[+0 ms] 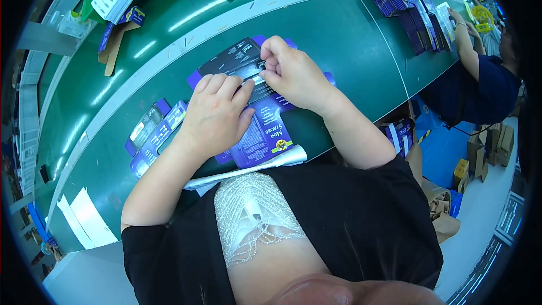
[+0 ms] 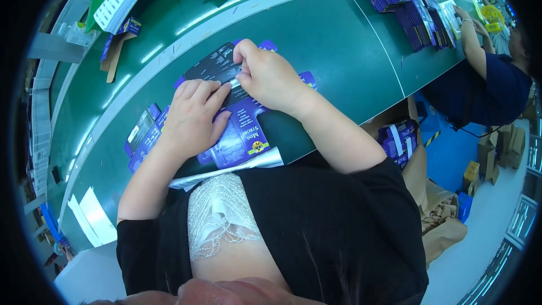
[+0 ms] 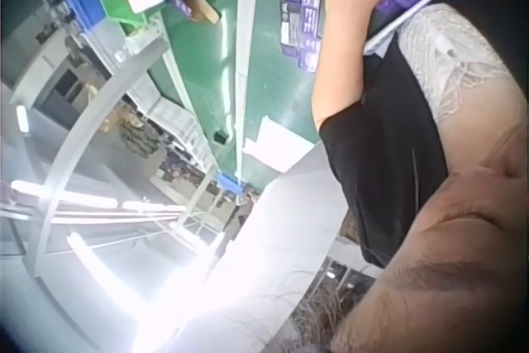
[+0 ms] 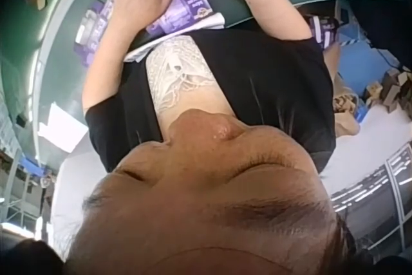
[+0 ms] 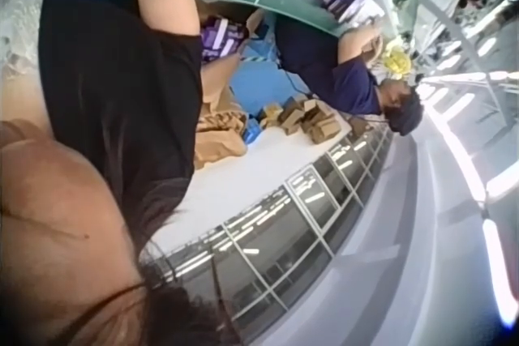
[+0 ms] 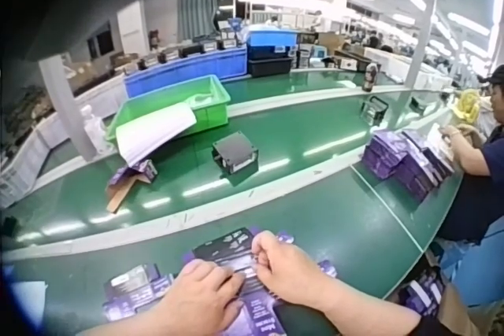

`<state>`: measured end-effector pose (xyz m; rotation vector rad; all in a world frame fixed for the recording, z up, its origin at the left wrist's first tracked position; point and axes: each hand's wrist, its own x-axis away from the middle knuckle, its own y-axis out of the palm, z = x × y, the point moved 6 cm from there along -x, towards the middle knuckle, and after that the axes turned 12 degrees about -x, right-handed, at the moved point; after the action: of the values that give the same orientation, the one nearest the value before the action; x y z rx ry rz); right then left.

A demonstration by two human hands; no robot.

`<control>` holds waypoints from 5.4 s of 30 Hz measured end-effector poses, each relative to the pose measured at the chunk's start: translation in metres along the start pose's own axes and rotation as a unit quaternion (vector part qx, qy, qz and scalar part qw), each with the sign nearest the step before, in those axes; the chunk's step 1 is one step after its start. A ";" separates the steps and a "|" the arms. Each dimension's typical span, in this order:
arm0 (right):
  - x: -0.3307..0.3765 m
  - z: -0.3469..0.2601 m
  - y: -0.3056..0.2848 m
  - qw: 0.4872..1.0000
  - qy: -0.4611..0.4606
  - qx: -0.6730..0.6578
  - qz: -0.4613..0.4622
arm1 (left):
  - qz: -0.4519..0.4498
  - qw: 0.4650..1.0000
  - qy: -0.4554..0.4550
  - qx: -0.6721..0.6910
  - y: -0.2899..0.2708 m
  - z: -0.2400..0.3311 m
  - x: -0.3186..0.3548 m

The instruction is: Applying labels to product boxes and placing them into bags on an assembly line.

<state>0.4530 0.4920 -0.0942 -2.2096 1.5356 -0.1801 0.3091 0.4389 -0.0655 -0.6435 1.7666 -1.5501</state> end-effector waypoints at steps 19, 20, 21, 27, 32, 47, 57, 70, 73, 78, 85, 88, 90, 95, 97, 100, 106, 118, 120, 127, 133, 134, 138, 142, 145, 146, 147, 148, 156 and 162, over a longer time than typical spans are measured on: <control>0.023 -0.015 -0.044 0.998 0.015 -0.018 -0.053 | 0.006 1.000 0.023 -0.014 -0.015 -0.005 0.006; 0.030 -0.022 -0.048 0.994 -0.046 0.068 -0.075 | 0.016 1.000 0.008 -0.003 -0.020 -0.008 0.012; 0.036 -0.028 -0.049 0.978 -0.106 0.154 -0.095 | 0.027 1.000 -0.007 0.009 -0.025 -0.011 0.018; 0.042 -0.038 -0.035 0.962 -0.086 0.189 -0.176 | 0.015 0.996 -0.069 0.049 -0.031 -0.018 0.039; 0.059 -0.069 -0.041 0.952 -0.200 0.209 -0.100 | 0.064 0.990 -0.085 0.090 -0.055 -0.018 0.046; 0.087 -0.177 -0.014 0.907 -0.329 0.258 -0.050 | 0.087 0.943 -0.188 0.261 -0.135 -0.027 0.091; 0.093 -0.229 0.004 0.886 -0.379 0.255 0.081 | 0.027 0.891 -0.358 0.278 -0.172 -0.111 0.159; 0.121 -0.153 0.010 0.946 -0.233 0.223 -0.004 | -0.031 0.920 -0.381 0.090 -0.059 -0.124 0.230; 0.121 -0.142 0.014 0.950 -0.221 0.219 -0.002 | 0.045 0.959 -0.279 -0.026 -0.060 -0.096 0.211; 0.127 -0.137 0.023 0.959 -0.235 0.159 -0.021 | -0.043 0.955 -0.292 -0.037 -0.027 -0.100 0.203; 0.150 -0.138 0.053 0.958 -0.207 0.125 -0.157 | -0.096 0.949 -0.069 0.292 -0.094 0.027 0.160; 0.157 -0.142 0.061 0.946 -0.223 0.150 -0.180 | -0.087 0.969 -0.017 0.232 -0.093 0.058 0.151; 0.167 -0.142 0.064 0.936 -0.251 0.181 -0.169 | -0.115 0.967 -0.038 0.225 -0.083 0.061 0.149; 0.178 -0.143 0.070 0.923 -0.284 0.225 -0.128 | -0.142 0.955 -0.085 0.244 -0.073 0.057 0.148; 0.181 -0.144 0.069 0.921 -0.291 0.239 -0.101 | -0.139 0.946 -0.113 0.271 -0.072 0.055 0.148; 0.188 -0.144 0.072 0.904 -0.318 0.270 -0.095 | -0.165 0.938 -0.128 0.278 -0.068 0.056 0.148; 0.197 -0.148 0.073 0.899 -0.344 0.219 -0.159 | -0.192 0.933 -0.135 0.272 -0.056 0.054 0.149; 0.150 -0.142 0.012 0.973 -0.094 -0.203 0.060 | 0.033 0.920 -0.113 0.373 -0.090 0.047 0.123; 0.146 -0.148 0.018 0.975 -0.187 -0.108 0.060 | -0.020 0.829 -0.155 0.538 -0.085 0.048 0.111; 0.127 -0.142 0.022 0.951 -0.284 -0.046 0.112 | -0.109 0.745 -0.224 0.619 -0.063 0.036 0.096; 0.103 -0.140 0.019 0.950 -0.296 0.070 0.075 | -0.168 0.844 -0.195 0.470 -0.072 0.023 0.074; 0.098 -0.133 0.014 0.959 -0.266 0.063 0.081 | -0.127 0.874 -0.190 0.429 -0.071 0.015 0.070; 0.075 -0.108 0.002 0.979 -0.177 0.039 0.093 | 0.001 0.940 -0.177 0.293 -0.060 -0.012 0.064; 0.046 -0.040 0.006 0.980 0.027 -0.177 0.089 | 0.047 0.997 0.031 0.054 -0.036 -0.002 0.061; 0.037 -0.037 0.014 0.987 0.035 -0.140 0.073 | 0.017 0.999 0.024 0.042 -0.029 0.000 0.058; 0.035 -0.036 0.017 0.990 0.038 -0.121 0.064 | 0.003 0.999 0.020 0.035 -0.026 0.002 0.058; 0.033 -0.036 0.020 0.992 0.042 -0.102 0.056 | -0.012 0.999 0.016 0.029 -0.024 0.003 0.057; 0.031 -0.035 0.021 0.992 0.042 -0.103 0.055 | -0.013 0.999 0.015 0.029 -0.022 0.002 0.057; 0.022 -0.032 0.028 0.998 0.009 -0.025 0.049 | 0.019 0.999 0.028 0.028 -0.019 -0.002 0.049; 0.021 -0.028 0.029 0.998 -0.008 -0.024 0.049 | 0.009 0.999 0.029 0.018 -0.015 -0.005 0.046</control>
<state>0.4261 0.4571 -0.0846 -2.1593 1.6516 -0.0958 0.2746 0.4050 -0.0588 -0.5698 1.7783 -1.5986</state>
